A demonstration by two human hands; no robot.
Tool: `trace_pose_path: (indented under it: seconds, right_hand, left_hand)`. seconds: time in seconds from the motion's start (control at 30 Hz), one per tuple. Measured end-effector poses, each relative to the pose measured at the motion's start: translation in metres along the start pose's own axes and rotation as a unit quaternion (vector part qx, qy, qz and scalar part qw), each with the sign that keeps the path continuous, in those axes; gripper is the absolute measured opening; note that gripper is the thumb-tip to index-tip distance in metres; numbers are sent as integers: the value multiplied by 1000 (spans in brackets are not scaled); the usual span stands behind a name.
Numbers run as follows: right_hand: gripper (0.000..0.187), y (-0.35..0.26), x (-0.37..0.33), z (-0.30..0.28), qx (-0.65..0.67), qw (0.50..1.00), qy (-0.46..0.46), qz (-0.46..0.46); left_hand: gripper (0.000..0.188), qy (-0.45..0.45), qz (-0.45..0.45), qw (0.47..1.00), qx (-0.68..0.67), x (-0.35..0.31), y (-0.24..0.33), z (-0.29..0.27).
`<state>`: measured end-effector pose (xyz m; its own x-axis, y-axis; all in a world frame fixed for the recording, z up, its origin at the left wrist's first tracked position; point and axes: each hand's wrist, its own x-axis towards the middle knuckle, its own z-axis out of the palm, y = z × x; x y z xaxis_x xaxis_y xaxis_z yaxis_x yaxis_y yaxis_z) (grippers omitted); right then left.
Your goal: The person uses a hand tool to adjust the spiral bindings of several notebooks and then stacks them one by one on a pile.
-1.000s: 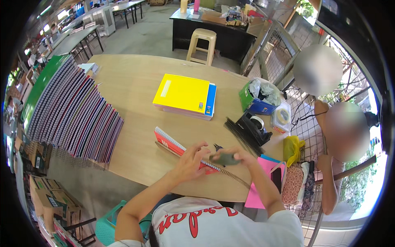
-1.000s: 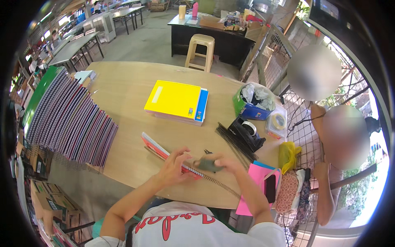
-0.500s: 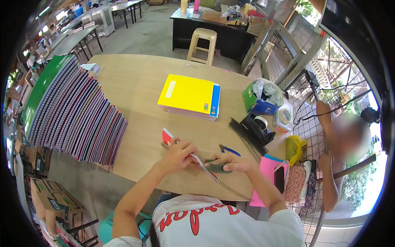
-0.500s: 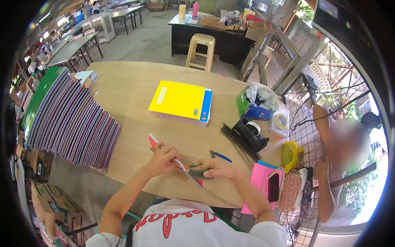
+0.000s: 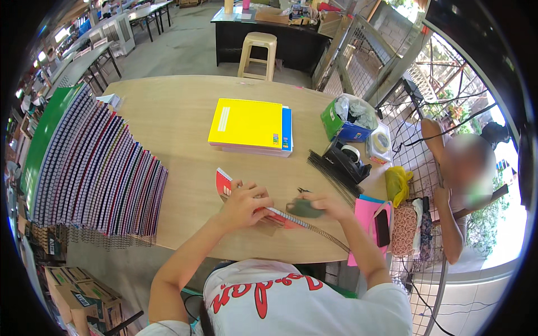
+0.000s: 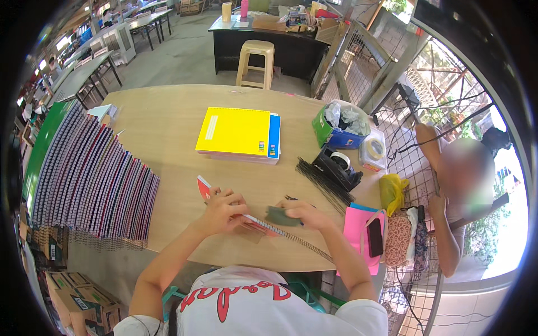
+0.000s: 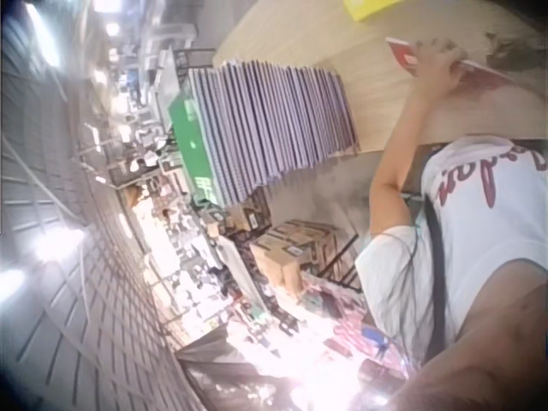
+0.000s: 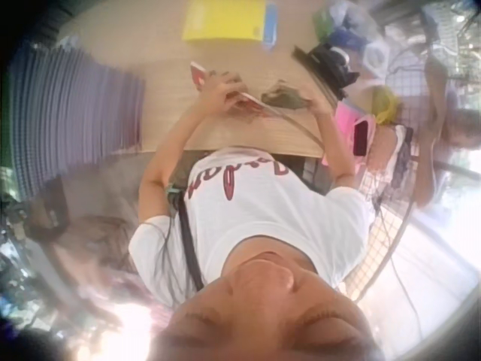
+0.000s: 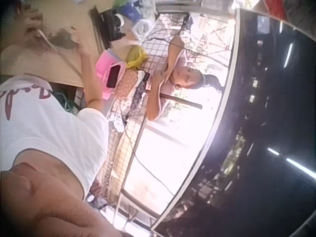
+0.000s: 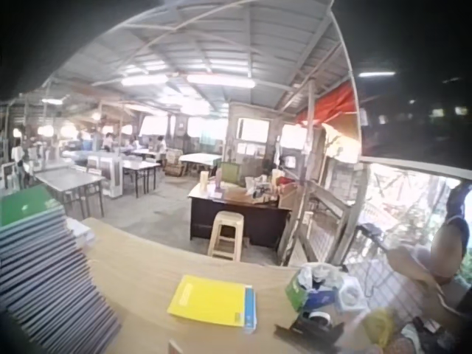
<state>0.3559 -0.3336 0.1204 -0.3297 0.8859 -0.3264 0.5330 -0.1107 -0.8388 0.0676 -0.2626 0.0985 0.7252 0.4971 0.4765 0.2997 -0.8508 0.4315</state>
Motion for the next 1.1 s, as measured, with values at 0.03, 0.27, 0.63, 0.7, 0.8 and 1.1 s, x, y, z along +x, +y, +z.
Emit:
trace_pose_path:
  seconds: [0.03, 0.27, 0.63, 0.7, 0.8, 1.1]
  right_hand:
    - [79, 7, -5, 2, 217, 963, -79, -135]
    - [88, -23, 10, 3, 45, 992, -55, -106]
    - [44, -23, 29, -2, 293, 934, -126, -159]
    - [47, -44, 33, 4, -103, 991, -76, -49]
    - [44, -19, 37, 0, 123, 979, -52, -153]
    - [45, -38, 53, 5, -15, 979, -126, -157]
  left_hand:
    - [16, 1, 0, 1000, -2, 0, -2, -2]
    - [19, 23, -7, 1000, 9, -6, -1, -8]
    - [21, 74, -63, 995, 38, -15, -20, -19]
    - [24, 65, -80, 994, 45, -19, -23, -21]
    - [26, 149, -159, 971, 99, -23, -15, -29]
    - [30, 163, -175, 969, -57, -27, -34, -21]
